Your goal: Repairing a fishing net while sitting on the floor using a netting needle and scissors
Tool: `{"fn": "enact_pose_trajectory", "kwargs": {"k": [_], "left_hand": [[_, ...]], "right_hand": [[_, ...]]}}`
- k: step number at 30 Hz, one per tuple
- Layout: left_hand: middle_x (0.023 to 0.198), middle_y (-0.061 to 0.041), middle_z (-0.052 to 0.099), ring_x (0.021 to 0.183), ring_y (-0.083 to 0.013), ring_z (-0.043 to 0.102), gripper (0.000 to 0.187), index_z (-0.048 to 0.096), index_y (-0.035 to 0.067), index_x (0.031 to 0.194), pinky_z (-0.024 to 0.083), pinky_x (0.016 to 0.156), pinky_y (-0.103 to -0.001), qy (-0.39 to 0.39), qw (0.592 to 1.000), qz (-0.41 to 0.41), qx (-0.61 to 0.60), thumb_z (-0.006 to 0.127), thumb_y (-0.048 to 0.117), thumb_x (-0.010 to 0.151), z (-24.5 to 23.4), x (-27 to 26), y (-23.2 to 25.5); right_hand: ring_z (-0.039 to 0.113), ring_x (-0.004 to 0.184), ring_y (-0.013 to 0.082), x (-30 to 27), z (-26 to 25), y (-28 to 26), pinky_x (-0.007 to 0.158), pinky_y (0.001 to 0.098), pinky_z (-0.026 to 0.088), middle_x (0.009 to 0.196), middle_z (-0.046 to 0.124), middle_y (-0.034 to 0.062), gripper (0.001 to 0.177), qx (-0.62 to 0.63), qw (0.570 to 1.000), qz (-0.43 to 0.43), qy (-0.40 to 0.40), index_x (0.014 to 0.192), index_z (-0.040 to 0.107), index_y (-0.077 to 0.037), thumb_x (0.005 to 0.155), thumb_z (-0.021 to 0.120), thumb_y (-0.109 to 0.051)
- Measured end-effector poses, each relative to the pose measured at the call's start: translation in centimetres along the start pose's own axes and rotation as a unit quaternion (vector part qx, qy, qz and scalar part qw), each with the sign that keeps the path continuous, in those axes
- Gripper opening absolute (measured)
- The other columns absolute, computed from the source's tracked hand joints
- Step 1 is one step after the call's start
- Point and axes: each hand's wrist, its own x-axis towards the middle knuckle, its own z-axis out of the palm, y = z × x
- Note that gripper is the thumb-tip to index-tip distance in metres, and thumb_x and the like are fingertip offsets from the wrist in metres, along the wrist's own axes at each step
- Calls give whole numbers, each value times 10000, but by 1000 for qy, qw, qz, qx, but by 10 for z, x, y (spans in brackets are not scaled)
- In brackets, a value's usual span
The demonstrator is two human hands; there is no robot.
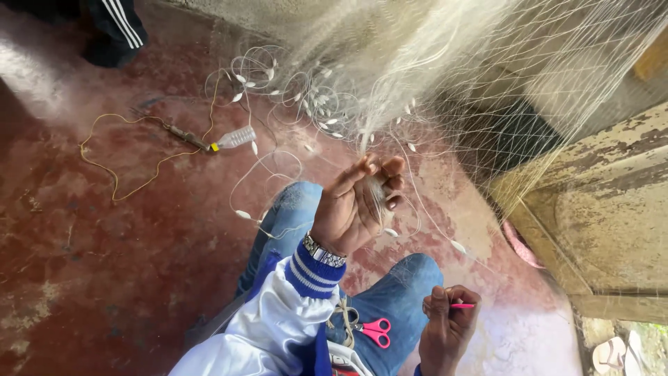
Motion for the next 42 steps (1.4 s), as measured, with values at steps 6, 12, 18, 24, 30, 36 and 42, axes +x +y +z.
{"fn": "enact_pose_trajectory", "kwargs": {"k": [6,12,18,24,30,36,42], "left_hand": [[798,-38,573,726,-170,545,179,526,117,851,394,635,-263,32,999,-25,1,412,213,949,-5,2,-1],[753,-4,552,745,-138,559,134,513,162,877,410,719,-265,133,957,91,239,632,196,827,6,-3,-12],[721,30,445,651,-58,455,292,426,141,855,464,748,-245,137,917,195,320,612,-64,763,11,5,-27],[921,-54,524,850,-115,529,348,403,159,927,482,741,-250,157,901,195,355,596,-76,759,-2,5,-34],[818,6,559,776,-94,506,260,453,141,918,412,790,-274,189,885,205,373,589,3,744,0,8,-34],[781,30,430,727,-59,462,301,409,148,910,440,787,-228,200,914,214,281,623,-9,769,3,19,-35],[843,8,551,798,-98,513,302,434,154,929,430,781,-246,190,872,235,386,629,1,757,-2,15,-39]], "right_hand": [[411,527,103,2,-1,-2,510,247,336,773,375,8,164,27,1000,-2,-10,860,374,-115,879,536,-101],[384,525,108,1,3,-8,522,257,347,724,381,13,161,31,999,3,-13,852,380,-114,884,538,-121],[372,519,102,-1,6,-12,522,254,337,718,364,11,157,23,999,8,-23,842,374,-114,892,523,-112],[412,547,99,-3,6,-10,539,245,356,719,396,9,145,27,999,22,-13,870,403,-115,882,546,-130],[429,555,99,-4,5,-9,539,251,362,719,397,7,133,13,999,26,-14,880,406,-120,887,539,-126],[412,549,102,-4,5,-7,535,254,352,736,387,4,140,20,999,18,-18,873,396,-118,884,536,-119],[396,518,103,-3,3,-5,513,255,333,739,365,6,157,12,1000,8,-20,853,377,-113,887,530,-113]]}}
